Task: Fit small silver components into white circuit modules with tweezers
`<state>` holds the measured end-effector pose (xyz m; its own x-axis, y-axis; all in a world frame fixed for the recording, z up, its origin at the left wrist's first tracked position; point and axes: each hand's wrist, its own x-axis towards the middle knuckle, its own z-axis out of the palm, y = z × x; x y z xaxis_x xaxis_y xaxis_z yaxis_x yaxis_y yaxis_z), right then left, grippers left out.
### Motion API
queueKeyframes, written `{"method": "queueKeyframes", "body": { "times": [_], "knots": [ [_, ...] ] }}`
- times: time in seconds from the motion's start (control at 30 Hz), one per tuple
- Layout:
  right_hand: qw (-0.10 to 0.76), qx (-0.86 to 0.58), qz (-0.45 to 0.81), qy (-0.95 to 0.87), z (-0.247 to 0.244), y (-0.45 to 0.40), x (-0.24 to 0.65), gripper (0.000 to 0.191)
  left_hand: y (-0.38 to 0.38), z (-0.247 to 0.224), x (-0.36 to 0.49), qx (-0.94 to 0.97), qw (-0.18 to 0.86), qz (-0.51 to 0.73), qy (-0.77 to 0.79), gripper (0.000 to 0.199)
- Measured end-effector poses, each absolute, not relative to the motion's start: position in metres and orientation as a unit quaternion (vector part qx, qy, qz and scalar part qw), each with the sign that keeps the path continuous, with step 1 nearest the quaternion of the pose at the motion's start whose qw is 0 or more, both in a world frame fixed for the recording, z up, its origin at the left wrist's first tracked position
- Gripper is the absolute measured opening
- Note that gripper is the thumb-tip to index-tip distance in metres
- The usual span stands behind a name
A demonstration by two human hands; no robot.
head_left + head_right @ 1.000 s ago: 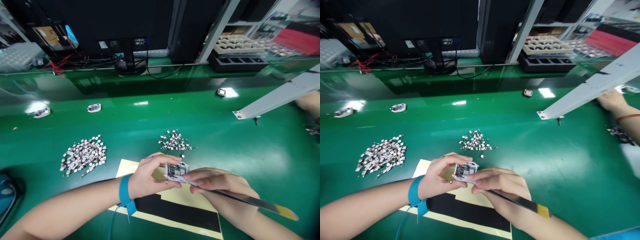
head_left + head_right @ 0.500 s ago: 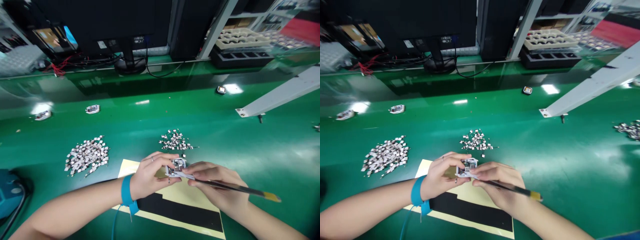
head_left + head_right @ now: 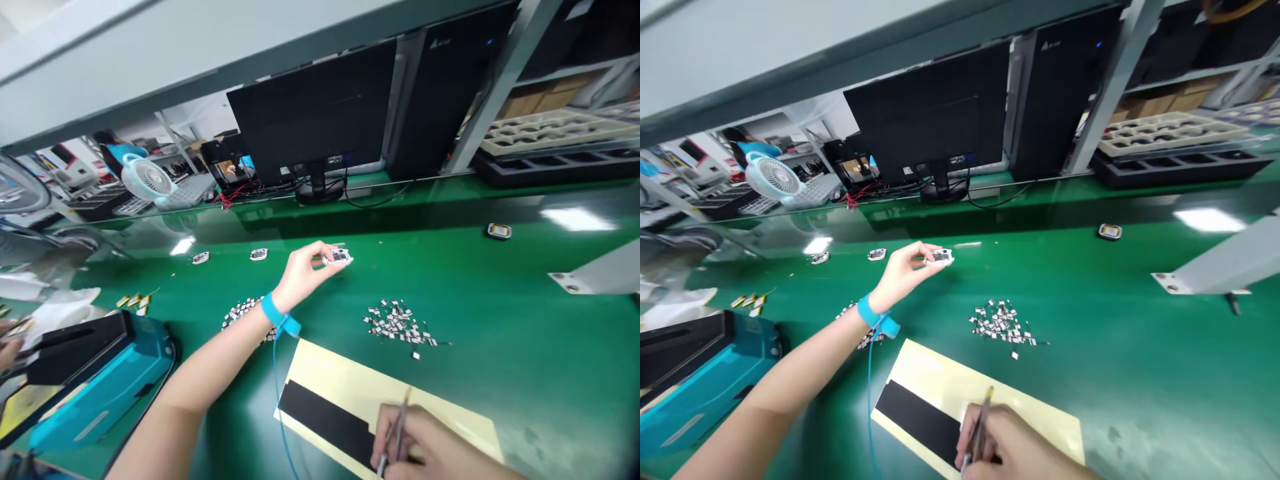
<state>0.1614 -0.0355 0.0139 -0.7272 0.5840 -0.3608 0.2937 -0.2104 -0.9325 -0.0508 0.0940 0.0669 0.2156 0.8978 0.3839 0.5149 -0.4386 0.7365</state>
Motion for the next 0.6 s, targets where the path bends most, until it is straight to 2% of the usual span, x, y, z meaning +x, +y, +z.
{"method": "queueKeyframes", "body": {
  "times": [0.07, 0.17, 0.33, 0.47, 0.6],
  "knots": [
    [0.054, -0.333, 0.719, -0.607, 0.015, -0.028, 0.161, 0.015, 0.12, 0.044, -0.056, 0.746, 0.233, 0.386, 0.49, 0.017],
    [0.034, -0.294, 0.729, -0.617, 0.016, -0.013, 0.169, 0.016, 0.148, 0.02, -0.067, 0.755, 0.226, 0.341, 0.513, 0.026],
    [0.038, -0.274, 0.716, -0.641, 0.016, 0.003, 0.183, 0.016, 0.137, 0.043, -0.095, 0.792, 0.178, 0.259, 0.524, 0.047],
    [0.028, -0.269, 0.713, -0.646, 0.02, 0.006, 0.187, 0.015, 0.084, 0.075, -0.123, 0.825, 0.148, 0.168, 0.52, 0.025],
    [0.015, -0.262, 0.718, -0.644, 0.02, 0.005, 0.188, 0.012, 0.038, 0.065, -0.141, 0.827, 0.104, 0.091, 0.544, 0.015]
  ]
}}
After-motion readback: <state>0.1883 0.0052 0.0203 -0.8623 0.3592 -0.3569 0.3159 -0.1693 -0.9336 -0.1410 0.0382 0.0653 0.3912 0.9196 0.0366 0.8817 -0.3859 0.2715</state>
